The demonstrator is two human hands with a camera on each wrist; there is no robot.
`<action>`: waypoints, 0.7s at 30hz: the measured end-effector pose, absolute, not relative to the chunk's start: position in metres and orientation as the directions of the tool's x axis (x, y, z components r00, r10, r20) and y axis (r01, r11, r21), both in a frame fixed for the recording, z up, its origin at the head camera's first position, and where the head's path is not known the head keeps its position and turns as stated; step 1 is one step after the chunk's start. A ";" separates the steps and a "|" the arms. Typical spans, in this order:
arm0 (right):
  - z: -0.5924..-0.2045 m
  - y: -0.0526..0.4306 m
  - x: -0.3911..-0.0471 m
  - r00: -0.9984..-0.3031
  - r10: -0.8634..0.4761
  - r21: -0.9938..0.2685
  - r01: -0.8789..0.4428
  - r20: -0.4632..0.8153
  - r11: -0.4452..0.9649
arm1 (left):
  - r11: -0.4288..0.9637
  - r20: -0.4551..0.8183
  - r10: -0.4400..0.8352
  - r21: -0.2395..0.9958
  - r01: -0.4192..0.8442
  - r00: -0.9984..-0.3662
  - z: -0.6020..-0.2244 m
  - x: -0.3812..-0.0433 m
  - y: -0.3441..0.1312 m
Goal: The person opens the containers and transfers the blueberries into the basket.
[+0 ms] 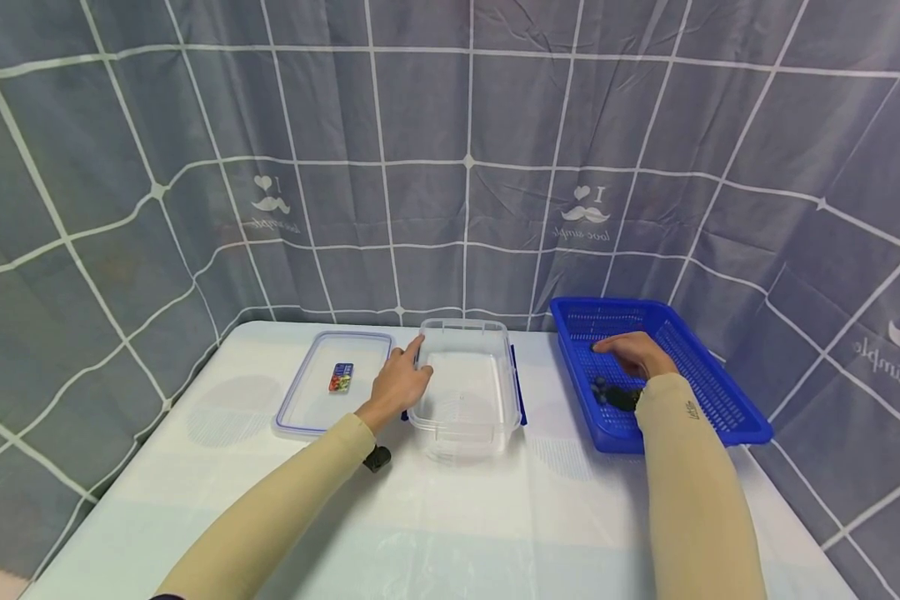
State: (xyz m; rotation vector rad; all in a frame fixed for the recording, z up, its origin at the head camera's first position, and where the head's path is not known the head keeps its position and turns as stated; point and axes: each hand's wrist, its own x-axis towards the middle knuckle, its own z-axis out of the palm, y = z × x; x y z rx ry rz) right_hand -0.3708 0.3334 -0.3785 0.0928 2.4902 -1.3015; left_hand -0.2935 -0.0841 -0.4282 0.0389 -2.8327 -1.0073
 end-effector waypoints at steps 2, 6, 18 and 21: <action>-0.383 0.336 -0.370 -0.944 -0.077 -0.788 0.222 -0.322 0.574 | 0.776 0.115 -0.068 0.630 0.020 -0.991 -0.428 -0.293 -0.084; -0.392 0.339 -0.368 -0.942 -0.065 -0.796 0.241 -0.330 0.555 | 0.775 0.104 -0.062 0.632 0.017 -0.993 -0.428 -0.293 -0.084; -0.388 0.334 -0.363 -0.941 -0.110 -0.777 0.194 -0.320 0.599 | 0.779 0.104 -0.062 0.627 0.017 -0.993 -0.426 -0.293 -0.083; -0.378 0.325 -0.364 -0.950 -0.129 -0.765 0.144 -0.285 0.627 | 0.783 0.103 -0.058 0.622 0.018 -0.993 -0.424 -0.293 -0.085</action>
